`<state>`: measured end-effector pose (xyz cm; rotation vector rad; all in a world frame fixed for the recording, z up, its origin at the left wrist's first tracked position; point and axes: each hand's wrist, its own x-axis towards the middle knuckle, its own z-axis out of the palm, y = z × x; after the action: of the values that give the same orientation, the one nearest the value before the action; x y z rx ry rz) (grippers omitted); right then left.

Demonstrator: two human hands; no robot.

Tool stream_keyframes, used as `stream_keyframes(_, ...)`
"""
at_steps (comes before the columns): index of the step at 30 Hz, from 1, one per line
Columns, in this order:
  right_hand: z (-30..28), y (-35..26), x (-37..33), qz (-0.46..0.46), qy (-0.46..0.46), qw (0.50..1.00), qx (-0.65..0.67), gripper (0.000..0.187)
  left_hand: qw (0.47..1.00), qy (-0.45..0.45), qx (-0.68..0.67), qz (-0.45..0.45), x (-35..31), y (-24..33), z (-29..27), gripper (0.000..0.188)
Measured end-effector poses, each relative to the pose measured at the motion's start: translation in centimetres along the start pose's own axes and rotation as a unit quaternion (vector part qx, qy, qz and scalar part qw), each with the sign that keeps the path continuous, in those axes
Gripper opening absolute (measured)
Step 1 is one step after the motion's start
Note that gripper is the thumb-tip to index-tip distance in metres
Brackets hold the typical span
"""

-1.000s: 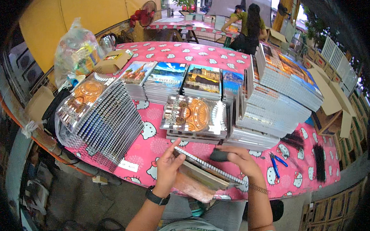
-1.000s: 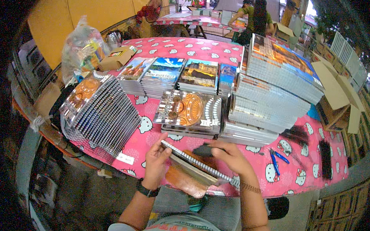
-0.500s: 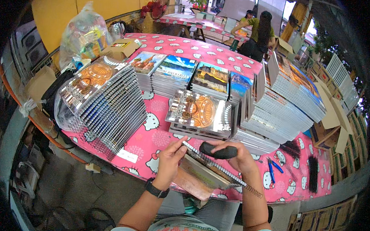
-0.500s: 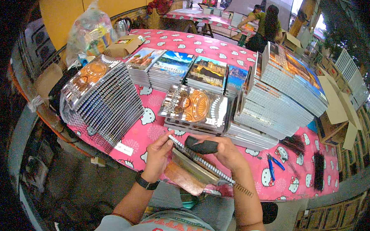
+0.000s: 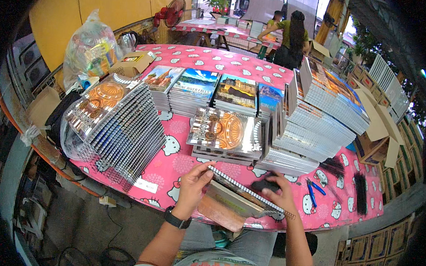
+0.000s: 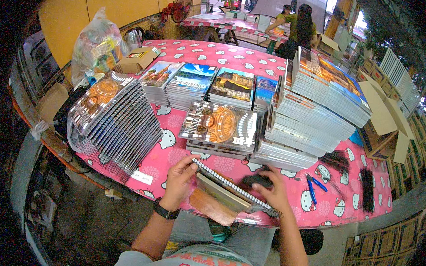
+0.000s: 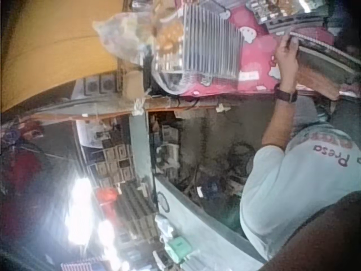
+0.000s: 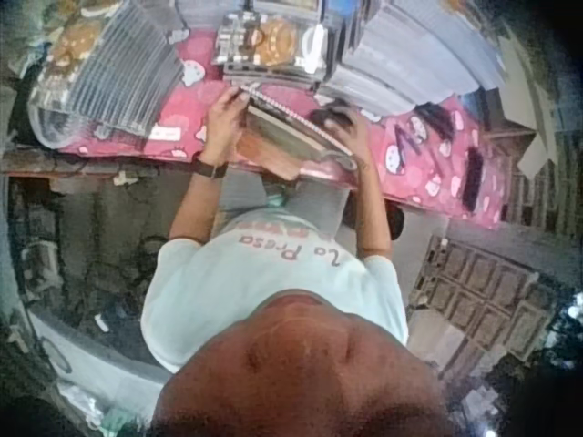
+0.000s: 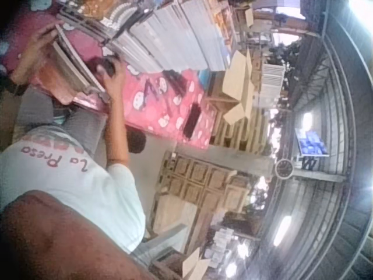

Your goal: The person organizes and packs notebooks into a cardboard box by hand. The person removes notebooks from a stack on a table, places them into a cardboard box, and luego takes other notebooks, aligns their spines, and prepares them for further processing.

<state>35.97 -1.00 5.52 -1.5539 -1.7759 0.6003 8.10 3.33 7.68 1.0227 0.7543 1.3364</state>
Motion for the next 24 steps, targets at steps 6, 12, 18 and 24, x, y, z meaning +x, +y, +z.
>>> stream_keyframes(6, -6.0, -0.9, -2.4, -0.012, 0.138, 0.98, -0.143, 0.045, 0.979, -0.108, 0.134, 0.106, 0.3, 2.9, 3.7, 0.025)
stream_keyframes(12, -4.0, -14.8, -1.0, -0.13, 0.107, 0.985, 0.042, 0.026, 0.975, -0.142, 0.126, 0.116, -1.0, 4.4, 7.4, 0.019)
stream_keyframes(18, -2.7, -15.6, -0.8, -0.138, 0.109, 0.982, 0.07, 0.019, 0.975, -0.132, 0.138, 0.113, -1.8, 4.6, 6.8, 0.014)
stream_keyframes(24, -3.6, -15.3, 0.3, -0.183, 0.082, 0.979, 0.035, 0.027, 0.959, -0.169, 0.175, 0.142, -1.9, 5.2, 7.5, 0.012)
